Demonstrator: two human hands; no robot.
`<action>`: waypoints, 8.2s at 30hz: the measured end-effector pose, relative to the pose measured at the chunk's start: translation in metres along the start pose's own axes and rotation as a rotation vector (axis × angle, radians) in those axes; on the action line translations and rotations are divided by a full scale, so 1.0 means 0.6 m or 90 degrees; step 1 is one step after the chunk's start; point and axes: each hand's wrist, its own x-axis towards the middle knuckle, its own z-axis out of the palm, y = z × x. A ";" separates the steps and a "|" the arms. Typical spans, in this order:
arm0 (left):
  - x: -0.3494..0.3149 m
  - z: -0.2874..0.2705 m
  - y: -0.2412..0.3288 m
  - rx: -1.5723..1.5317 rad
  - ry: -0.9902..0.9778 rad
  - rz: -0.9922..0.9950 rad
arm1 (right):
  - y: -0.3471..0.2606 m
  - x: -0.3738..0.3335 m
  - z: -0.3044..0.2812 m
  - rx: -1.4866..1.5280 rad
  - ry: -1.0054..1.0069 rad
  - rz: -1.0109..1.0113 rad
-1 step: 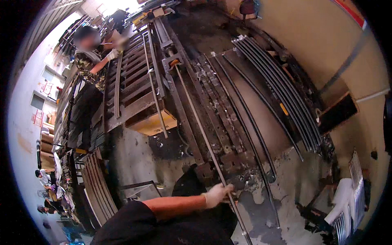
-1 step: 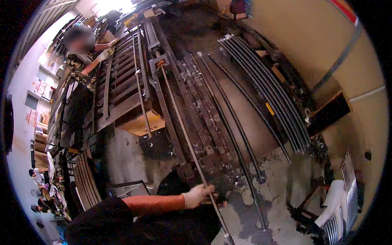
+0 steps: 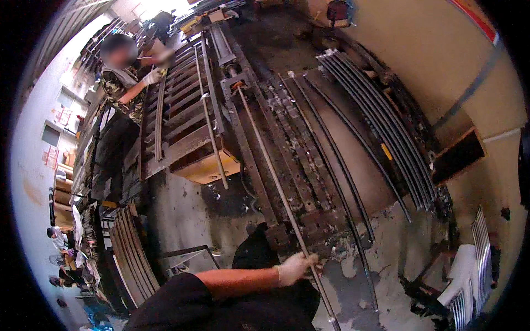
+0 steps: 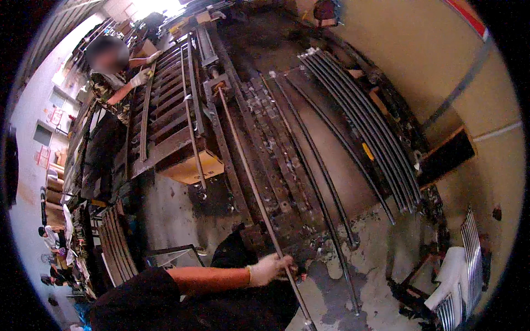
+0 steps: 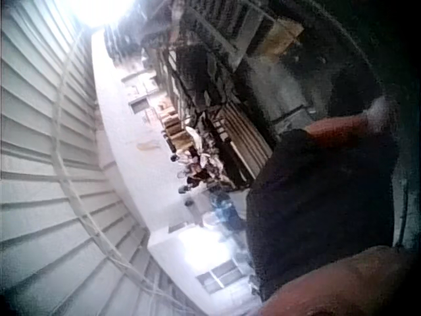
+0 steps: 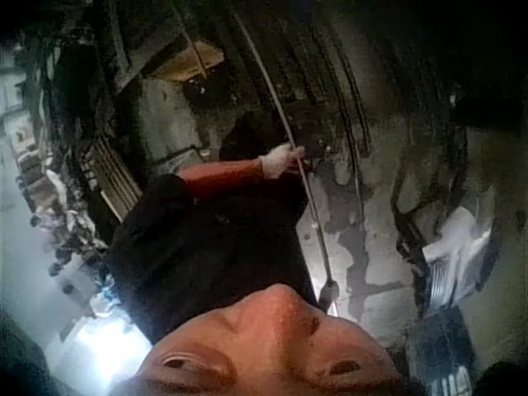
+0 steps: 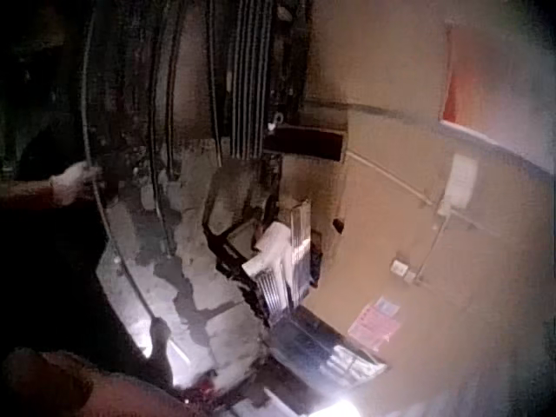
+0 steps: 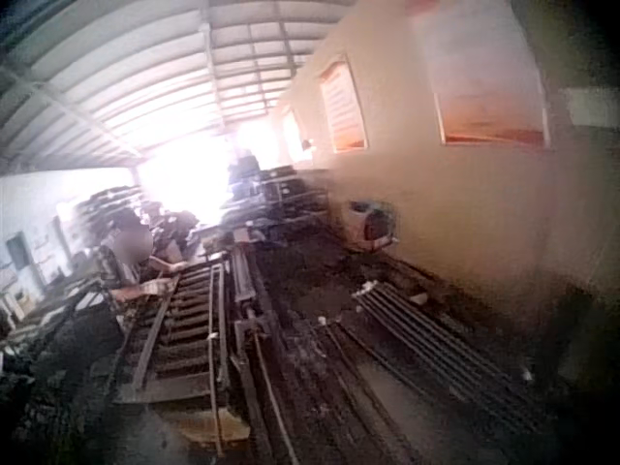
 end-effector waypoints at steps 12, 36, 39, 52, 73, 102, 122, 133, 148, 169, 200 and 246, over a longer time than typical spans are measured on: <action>-0.118 -0.244 0.486 0.511 0.240 0.068 | -0.432 0.193 -0.182 0.150 -0.228 0.009; 0.036 -0.808 0.842 0.820 0.915 0.163 | -1.015 0.336 -0.166 0.470 -0.448 -0.174; 0.033 -0.753 0.838 0.725 0.907 0.185 | -0.843 0.225 -0.181 0.368 -0.255 -0.128; -0.033 -0.697 0.644 0.341 0.670 0.733 | -0.973 0.986 -0.517 0.126 0.062 -0.131; -0.160 -0.147 0.186 0.495 0.120 0.446 | -0.790 0.797 -0.288 0.466 0.221 0.044; -0.029 0.238 0.273 -0.083 0.227 0.204 | -0.446 0.417 -0.279 0.340 -0.140 -0.031; -0.066 0.170 -0.212 -0.090 0.230 0.143 | -0.239 0.194 -0.170 0.431 -0.325 -0.054; -0.061 0.164 -0.178 0.165 0.354 0.110 | -0.276 0.216 -0.166 0.501 -0.322 -0.081; -0.023 0.132 -0.218 0.312 0.294 0.162 | -0.266 0.216 -0.131 0.393 -0.298 -0.071; 0.008 0.141 -0.212 0.198 0.222 0.152 | -0.290 0.277 -0.152 0.384 -0.299 -0.031; 0.111 0.015 -0.258 0.486 0.062 0.162 | -0.467 0.332 -0.170 0.377 -0.315 -0.075; 0.105 0.015 -0.245 0.812 0.017 0.215 | -0.495 0.354 -0.174 0.461 -0.253 -0.132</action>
